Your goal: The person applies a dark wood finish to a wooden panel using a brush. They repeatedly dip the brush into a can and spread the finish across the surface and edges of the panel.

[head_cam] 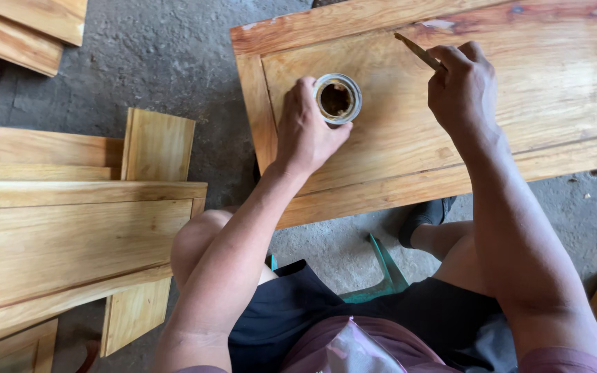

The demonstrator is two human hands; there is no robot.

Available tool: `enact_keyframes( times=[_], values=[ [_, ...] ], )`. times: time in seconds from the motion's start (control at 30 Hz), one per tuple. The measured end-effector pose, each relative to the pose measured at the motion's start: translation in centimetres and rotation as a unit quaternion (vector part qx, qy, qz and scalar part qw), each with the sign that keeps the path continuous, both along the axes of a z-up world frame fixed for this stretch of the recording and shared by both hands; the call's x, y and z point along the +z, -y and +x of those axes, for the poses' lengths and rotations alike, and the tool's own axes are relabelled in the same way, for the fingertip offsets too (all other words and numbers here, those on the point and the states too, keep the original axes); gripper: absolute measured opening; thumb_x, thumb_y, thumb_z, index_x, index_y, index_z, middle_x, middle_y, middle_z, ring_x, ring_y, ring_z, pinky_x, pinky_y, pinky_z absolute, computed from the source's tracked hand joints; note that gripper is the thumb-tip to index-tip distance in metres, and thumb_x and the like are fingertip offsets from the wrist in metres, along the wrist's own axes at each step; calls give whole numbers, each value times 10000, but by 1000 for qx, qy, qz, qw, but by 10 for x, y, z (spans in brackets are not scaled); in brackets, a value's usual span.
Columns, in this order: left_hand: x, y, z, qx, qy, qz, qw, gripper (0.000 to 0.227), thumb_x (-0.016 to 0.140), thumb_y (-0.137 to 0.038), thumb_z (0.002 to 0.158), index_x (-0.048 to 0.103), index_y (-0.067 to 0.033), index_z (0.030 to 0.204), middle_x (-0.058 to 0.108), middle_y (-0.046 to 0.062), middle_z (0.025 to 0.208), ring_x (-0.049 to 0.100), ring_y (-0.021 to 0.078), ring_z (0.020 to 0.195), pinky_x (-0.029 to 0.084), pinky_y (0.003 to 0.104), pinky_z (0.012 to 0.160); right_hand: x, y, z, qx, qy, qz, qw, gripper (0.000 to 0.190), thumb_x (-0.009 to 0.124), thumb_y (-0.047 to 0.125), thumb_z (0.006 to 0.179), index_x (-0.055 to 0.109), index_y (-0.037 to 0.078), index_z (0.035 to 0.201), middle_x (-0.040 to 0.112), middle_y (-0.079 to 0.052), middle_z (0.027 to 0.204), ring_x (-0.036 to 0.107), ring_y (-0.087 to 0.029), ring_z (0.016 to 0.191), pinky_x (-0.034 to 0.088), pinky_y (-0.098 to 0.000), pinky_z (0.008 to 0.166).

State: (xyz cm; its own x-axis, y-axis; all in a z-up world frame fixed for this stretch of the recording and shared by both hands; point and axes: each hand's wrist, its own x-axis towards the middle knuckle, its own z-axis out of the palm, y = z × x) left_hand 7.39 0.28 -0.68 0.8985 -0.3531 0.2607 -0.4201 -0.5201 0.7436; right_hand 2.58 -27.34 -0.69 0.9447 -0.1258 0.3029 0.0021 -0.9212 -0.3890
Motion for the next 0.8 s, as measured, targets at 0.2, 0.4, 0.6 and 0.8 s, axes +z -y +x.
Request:
enact_keyframes(
  times=[0.2,0.4,0.6,0.8],
  values=[
    [23,-50,41,111,71,-28,991,742,911,-208,768,454,-29,1325,607,150,1211,593,326,1165,488,477,1050,6,-63,11,39,20,65,997,265,674,-65,944,741,78,1156,640,-160,989,653,-352,848,528,-439,734],
    [38,-101,62,276,110,-57,953,803,940,-199,741,433,14,1326,556,192,1257,522,362,1222,424,498,1089,-8,-130,55,46,46,14,998,259,714,1,954,786,129,1166,640,-135,969,646,-341,895,526,-449,727],
    [34,-97,73,276,98,-63,954,792,936,-226,746,428,-6,1312,566,171,1203,557,348,1191,413,511,1118,-21,-170,91,35,17,41,998,221,694,49,987,784,131,1171,637,-129,979,649,-325,872,533,-445,723],
    [34,-93,76,280,83,-67,954,805,924,-246,740,418,-6,1317,574,181,1215,561,363,1195,416,506,1119,-38,-171,108,20,2,-27,999,289,718,55,965,806,172,1214,571,-117,950,586,-302,917,515,-430,760]
  ],
)
